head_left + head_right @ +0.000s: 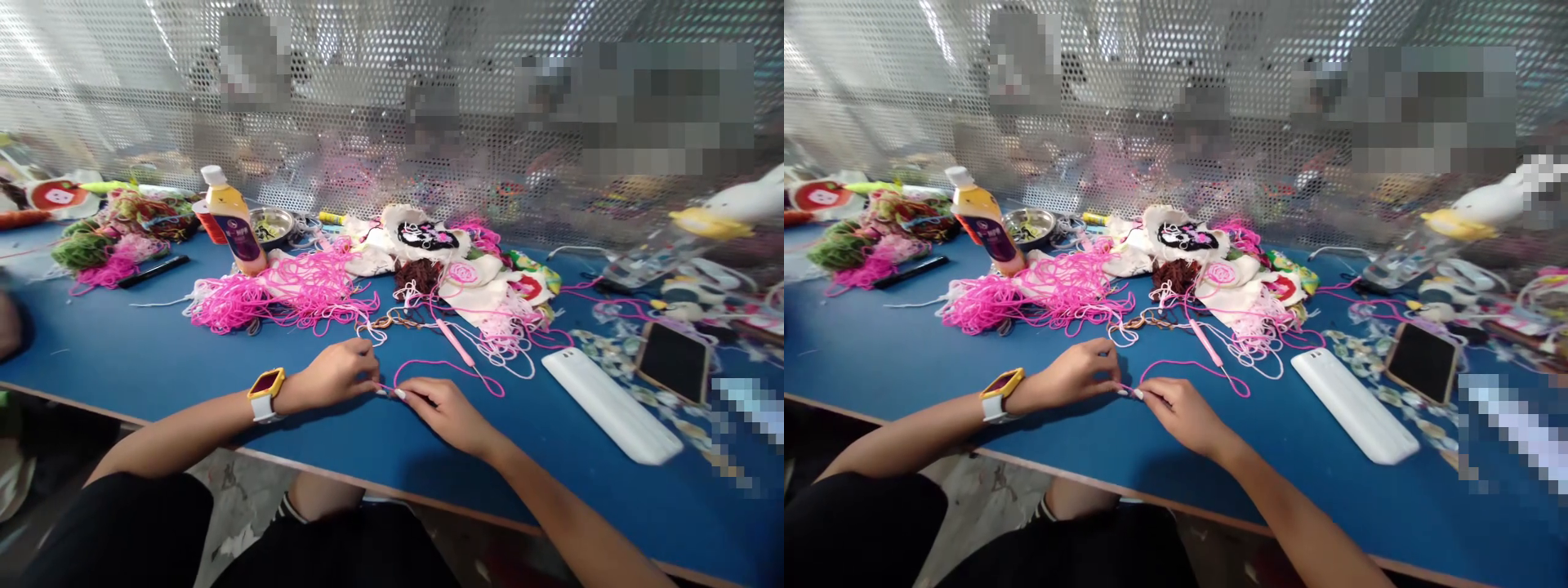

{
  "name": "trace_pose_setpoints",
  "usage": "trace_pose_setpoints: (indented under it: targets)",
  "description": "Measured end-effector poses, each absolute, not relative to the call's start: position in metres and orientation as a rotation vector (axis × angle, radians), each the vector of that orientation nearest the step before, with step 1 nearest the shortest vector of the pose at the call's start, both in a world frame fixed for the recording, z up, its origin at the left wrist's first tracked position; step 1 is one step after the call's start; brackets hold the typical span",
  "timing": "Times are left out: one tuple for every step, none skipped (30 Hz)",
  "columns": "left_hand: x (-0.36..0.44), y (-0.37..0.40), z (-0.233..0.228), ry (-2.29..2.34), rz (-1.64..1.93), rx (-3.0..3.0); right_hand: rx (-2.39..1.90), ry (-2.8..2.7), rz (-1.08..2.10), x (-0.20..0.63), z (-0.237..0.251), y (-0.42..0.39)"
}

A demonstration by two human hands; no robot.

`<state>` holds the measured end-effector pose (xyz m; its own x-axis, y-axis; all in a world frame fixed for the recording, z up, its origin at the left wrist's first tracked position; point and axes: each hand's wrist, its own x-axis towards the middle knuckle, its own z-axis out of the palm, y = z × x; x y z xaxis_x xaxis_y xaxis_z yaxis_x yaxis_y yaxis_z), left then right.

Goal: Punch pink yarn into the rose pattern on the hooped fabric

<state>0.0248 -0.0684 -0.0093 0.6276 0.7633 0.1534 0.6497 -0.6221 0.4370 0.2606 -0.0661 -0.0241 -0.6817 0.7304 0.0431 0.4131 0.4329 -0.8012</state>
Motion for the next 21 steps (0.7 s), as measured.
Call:
trace_pose_setpoints:
  targets:
    - [0.023, -0.066, -0.009, 1.167, 0.428, 2.530, -0.961, -2.316, 1.105, 0.261, -0.024, -0.066]
    - [0.021, -0.062, -0.008, 1.221, 0.397, 2.564, -0.956, -2.320, 1.080, 0.262, -0.025, -0.066]
    - [0.018, -0.058, -0.008, 1.305, 0.375, 2.609, -0.956, -2.317, 1.056, 0.263, -0.025, -0.065]
    - [0.013, -0.052, -0.009, 1.423, 0.364, 2.654, -0.960, -2.309, 1.033, 0.264, -0.026, -0.065]
    - [0.007, -0.045, -0.009, 1.572, 0.360, 2.689, -0.965, -2.300, 1.012, 0.265, -0.027, -0.064]
    - [-0.001, -0.038, -0.009, 1.741, 0.354, 2.696, -0.969, -2.293, 0.993, 0.265, -0.027, -0.063]
    - [-0.010, -0.030, -0.009, 1.901, 0.333, 2.671, -0.971, -2.293, 0.979, 0.266, -0.028, -0.063]
    - [-0.019, -0.024, -0.008, 2.025, 0.290, 2.620, -0.971, -2.299, 0.969, 0.266, -0.028, -0.062]
    - [-0.028, -0.018, -0.007, 2.097, 0.232, 2.561, -0.971, -2.307, 0.962, 0.266, -0.029, -0.062]
    - [-0.037, -0.013, -0.006, 2.127, 0.180, 2.511, -0.970, -2.315, 0.959, 0.266, -0.029, -0.062]
    - [-0.045, -0.009, -0.004, 2.130, 0.149, 2.479, -0.969, -2.321, 0.957, 0.266, -0.029, -0.063]
    - [-0.052, -0.006, -0.001, 2.124, 0.135, 2.457, -0.968, -2.326, 0.957, 0.266, -0.030, -0.063]
    - [-0.057, -0.004, 0.002, 2.122, 0.142, 2.444, -0.966, -2.331, 0.958, 0.266, -0.030, -0.064]
    - [-0.062, -0.003, 0.005, 2.131, 0.164, 2.431, -0.962, -2.334, 0.957, 0.266, -0.030, -0.064]
    - [-0.066, -0.002, 0.009, 2.150, 0.196, 2.410, -0.957, -2.338, 0.955, 0.266, -0.029, -0.065]
    - [-0.069, -0.001, 0.014, 2.175, 0.239, 2.383, -0.953, -2.341, 0.950, 0.266, -0.029, -0.065]
    - [-0.074, 0.000, 0.019, 2.197, 0.286, 2.356, -0.952, -2.342, 0.944, 0.266, -0.029, -0.065]
    - [-0.079, 0.002, 0.024, 2.216, 0.331, 2.335, -0.953, -2.343, 0.941, 0.265, -0.028, -0.065]
    - [-0.085, 0.004, 0.029, 2.245, 0.402, 2.298, -0.954, -2.342, 0.940, 0.265, -0.028, -0.065]
    - [-0.092, 0.006, 0.033, 2.278, 0.501, 2.244, -0.956, -2.341, 0.941, 0.265, -0.027, -0.065]
    - [-0.100, 0.010, 0.037, 2.320, 0.631, 2.162, -0.955, -2.338, 0.943, 0.265, -0.027, -0.065]
